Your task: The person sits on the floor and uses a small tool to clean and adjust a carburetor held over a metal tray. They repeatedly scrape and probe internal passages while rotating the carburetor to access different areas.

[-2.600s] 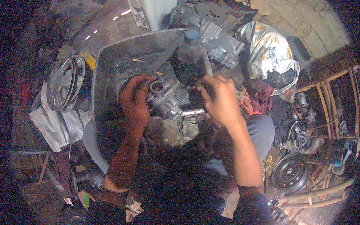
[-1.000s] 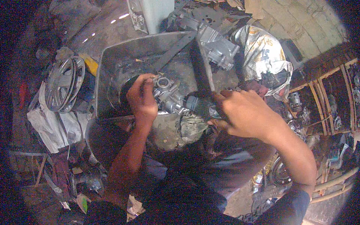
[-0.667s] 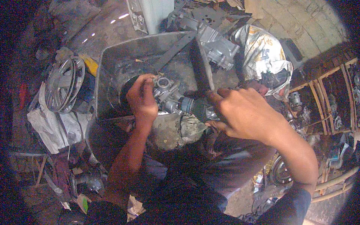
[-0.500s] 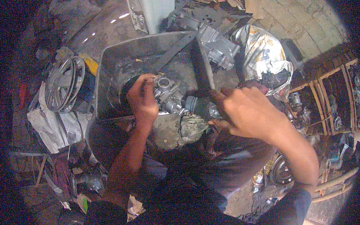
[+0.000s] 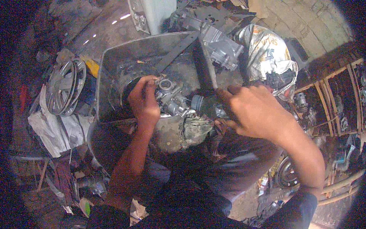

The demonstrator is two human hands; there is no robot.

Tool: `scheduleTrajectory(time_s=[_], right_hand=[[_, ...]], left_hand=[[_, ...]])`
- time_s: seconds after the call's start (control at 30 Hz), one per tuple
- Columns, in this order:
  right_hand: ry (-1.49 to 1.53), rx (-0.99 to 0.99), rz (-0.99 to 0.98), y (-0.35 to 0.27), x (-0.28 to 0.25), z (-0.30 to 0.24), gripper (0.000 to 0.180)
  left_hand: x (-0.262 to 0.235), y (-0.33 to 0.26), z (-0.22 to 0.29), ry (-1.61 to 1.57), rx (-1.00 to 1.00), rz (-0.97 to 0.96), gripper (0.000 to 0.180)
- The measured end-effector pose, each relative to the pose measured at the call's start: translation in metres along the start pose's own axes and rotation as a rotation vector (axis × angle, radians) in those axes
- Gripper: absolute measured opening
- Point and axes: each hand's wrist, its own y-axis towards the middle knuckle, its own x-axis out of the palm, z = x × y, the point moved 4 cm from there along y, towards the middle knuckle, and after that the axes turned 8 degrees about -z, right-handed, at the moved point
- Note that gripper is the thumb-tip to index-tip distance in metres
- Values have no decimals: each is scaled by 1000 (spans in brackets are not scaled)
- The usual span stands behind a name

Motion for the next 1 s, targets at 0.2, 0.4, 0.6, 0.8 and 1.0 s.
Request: scheduleTrajectory(time_s=[0.2,0.4,0.6,0.8,1.0], right_hand=[[-1,-38,54,-5,1,3,73],[-43,-16,9,-4,1,3,74],[-79,9,34,-6,-2,5,75],[-79,11,40,-8,-6,3,75],[-83,-26,108,-7,-5,5,78]], left_hand=[[2,0,0,-2,5,0,17],[0,-1,0,-1,2,1,17],[1,0,-1,-24,0,5,18],[0,0,-1,-19,6,-7,19],[0,0,0,-18,-1,-12,18]])
